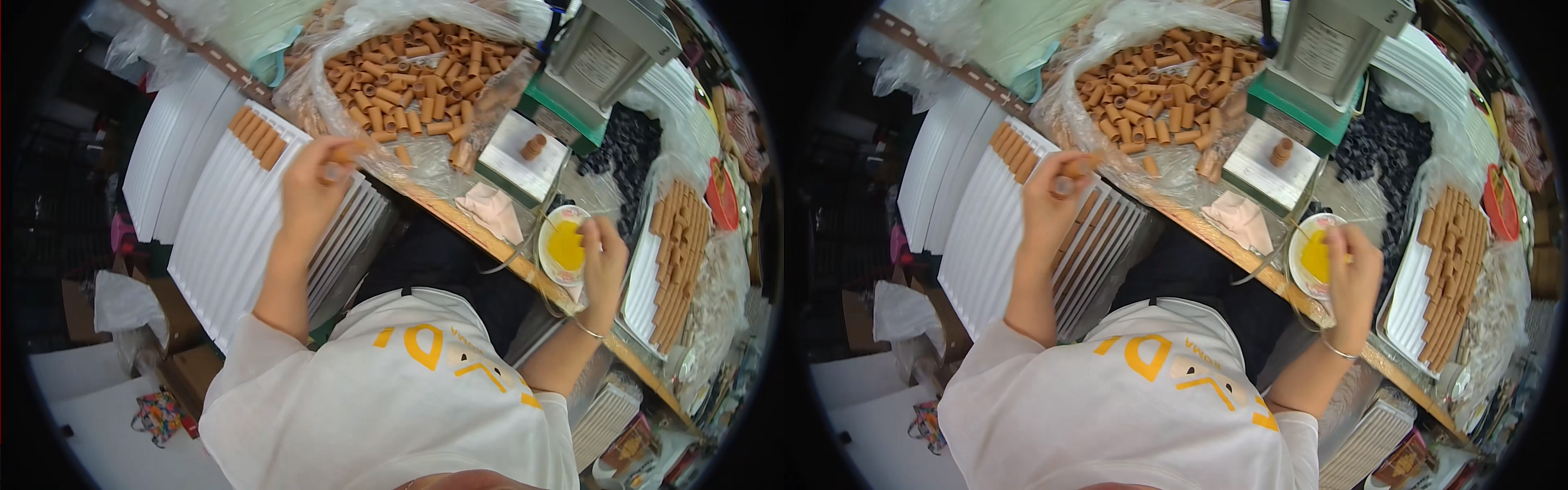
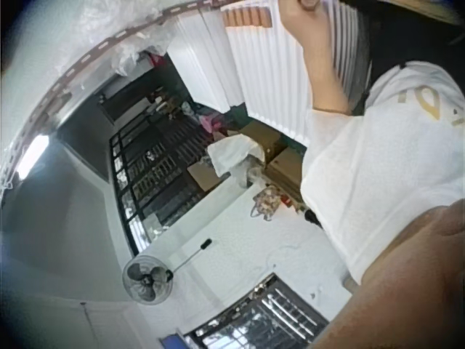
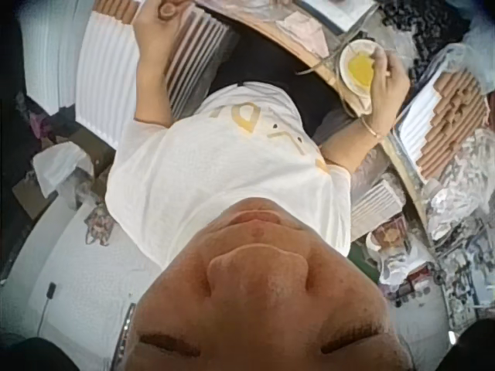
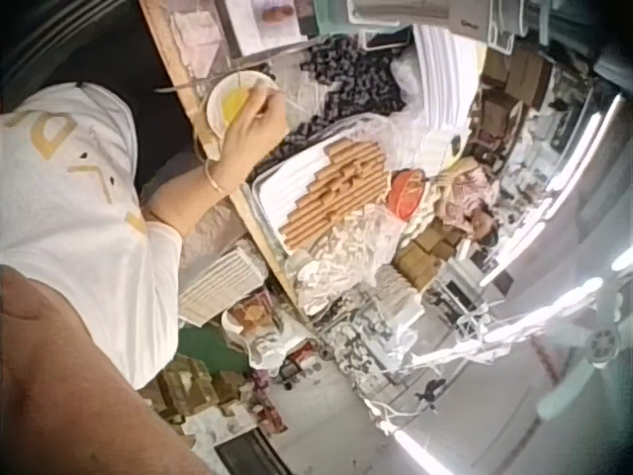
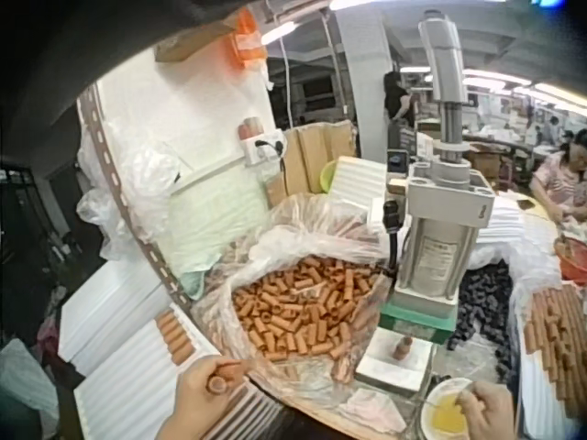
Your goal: Dipping small cylindrical components into adhesive and placing them into a slotted tray.
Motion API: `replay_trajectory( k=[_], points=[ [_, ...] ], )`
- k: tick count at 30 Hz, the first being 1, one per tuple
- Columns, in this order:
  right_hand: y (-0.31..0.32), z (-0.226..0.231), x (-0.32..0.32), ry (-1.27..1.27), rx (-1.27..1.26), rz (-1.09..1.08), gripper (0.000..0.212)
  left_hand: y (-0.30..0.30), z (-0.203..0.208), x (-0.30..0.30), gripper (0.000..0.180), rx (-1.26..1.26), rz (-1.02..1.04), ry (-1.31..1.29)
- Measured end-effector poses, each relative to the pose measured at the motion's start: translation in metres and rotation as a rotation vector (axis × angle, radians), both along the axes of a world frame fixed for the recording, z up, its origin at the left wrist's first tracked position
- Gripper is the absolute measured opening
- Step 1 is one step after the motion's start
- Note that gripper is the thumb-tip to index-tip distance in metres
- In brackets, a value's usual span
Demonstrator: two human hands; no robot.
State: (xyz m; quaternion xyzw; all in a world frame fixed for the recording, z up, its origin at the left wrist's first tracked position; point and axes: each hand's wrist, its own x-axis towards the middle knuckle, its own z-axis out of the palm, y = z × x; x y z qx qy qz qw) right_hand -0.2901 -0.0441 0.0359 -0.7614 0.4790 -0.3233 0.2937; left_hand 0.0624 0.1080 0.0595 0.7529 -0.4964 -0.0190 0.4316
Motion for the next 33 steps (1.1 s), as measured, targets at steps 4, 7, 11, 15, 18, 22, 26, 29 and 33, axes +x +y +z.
replay_trajectory(
  k=[4,7,11,15,18,22,26,29,33],
  points=[
    [-0.04,0.002,-0.019,-0.012,0.071,-0.038,0.032,0.04,-0.009,0.056,0.025,0.105,0.365,-0.298],
    [-0.086,-0.016,-0.026,0.123,0.083,-0.092,0.031,0.035,-0.027,0.069,0.025,0.153,0.406,-0.382],
    [-0.139,-0.046,-0.021,0.406,-0.135,-0.121,0.03,0.038,-0.032,0.061,0.04,0.243,0.399,-0.357],
    [-0.17,-0.073,-0.015,0.618,-0.252,-0.191,0.035,0.037,-0.052,0.059,0.071,0.294,0.391,-0.338],
    [-0.182,-0.087,-0.015,0.696,-0.109,-0.104,0.037,0.026,-0.05,0.049,0.074,-0.031,0.394,0.095],
    [-0.182,-0.091,-0.018,0.658,-0.041,-0.054,0.028,0.007,-0.039,0.04,0.071,-0.614,0.441,0.557],
    [-0.18,-0.094,-0.022,0.624,-0.067,-0.051,0.02,0.015,-0.046,0.068,0.076,-0.76,0.555,0.597],
    [-0.18,-0.1,-0.028,0.583,-0.075,-0.036,0.016,0.012,-0.042,0.078,0.076,-0.775,0.53,0.729],
    [-0.178,-0.1,-0.03,0.577,-0.053,-0.012,0.012,0.009,-0.045,0.083,0.076,-0.876,0.412,0.766]
  ],
)
